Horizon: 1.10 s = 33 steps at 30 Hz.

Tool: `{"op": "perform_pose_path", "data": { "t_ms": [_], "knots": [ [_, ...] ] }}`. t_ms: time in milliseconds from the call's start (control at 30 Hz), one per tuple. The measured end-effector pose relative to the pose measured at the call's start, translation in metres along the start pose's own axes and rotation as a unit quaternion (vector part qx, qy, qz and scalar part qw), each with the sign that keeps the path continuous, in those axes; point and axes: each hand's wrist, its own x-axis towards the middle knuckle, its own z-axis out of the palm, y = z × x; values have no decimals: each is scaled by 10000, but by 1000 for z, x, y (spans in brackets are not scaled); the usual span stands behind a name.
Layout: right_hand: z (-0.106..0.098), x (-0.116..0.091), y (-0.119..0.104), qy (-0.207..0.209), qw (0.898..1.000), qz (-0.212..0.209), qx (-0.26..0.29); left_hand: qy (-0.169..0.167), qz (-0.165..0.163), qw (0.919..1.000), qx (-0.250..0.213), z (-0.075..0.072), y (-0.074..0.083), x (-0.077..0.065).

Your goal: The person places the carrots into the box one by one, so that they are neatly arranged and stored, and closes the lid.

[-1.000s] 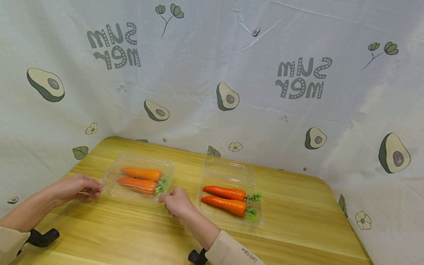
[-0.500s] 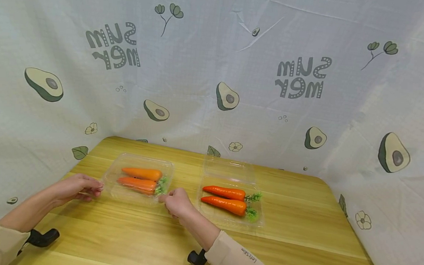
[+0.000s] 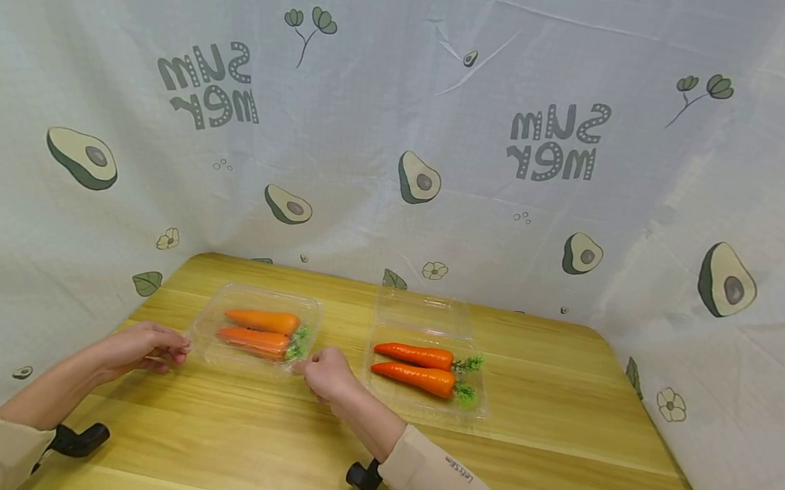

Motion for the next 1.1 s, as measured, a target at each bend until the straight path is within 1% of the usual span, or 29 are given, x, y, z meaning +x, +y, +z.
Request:
{"op": "perform_pose_path", "data": {
  "t_ms": [300, 367, 433, 533, 600, 667, 800, 967, 1100],
  "knots": [
    [2, 1, 1, 23, 10000, 51, -14, 314, -4, 9986, 431, 1, -2, 0],
    [2, 0, 2, -16, 10000, 22, -14, 448, -20, 9976, 535, 1, -2, 0],
    [1, -1, 2, -53, 10000, -15, -34, 701, -1, 9950, 716, 1, 0, 0],
    [0, -3, 2, -111, 9999, -77, -51, 1249, 58, 9856, 1141, 2, 3, -2],
    [-2, -5, 1, -141, 9998, -86, -63, 1617, 138, 9758, 1465, 3, 7, -3],
    [-3, -8, 0, -187, 9998, -77, -41, 1887, 226, 9658, 1762, 5, 10, -4],
    [-8, -13, -3, -274, 9995, -76, -125, 2279, 476, 9480, 2172, 10, 21, -4],
    [-15, -19, -4, -387, 9988, -126, -276, 2657, 825, 9311, 2358, 19, 36, -3],
    [-23, -26, -7, -403, 9975, -180, -550, 2794, 1169, 9240, 2336, 27, 49, -2]
  ]
}}
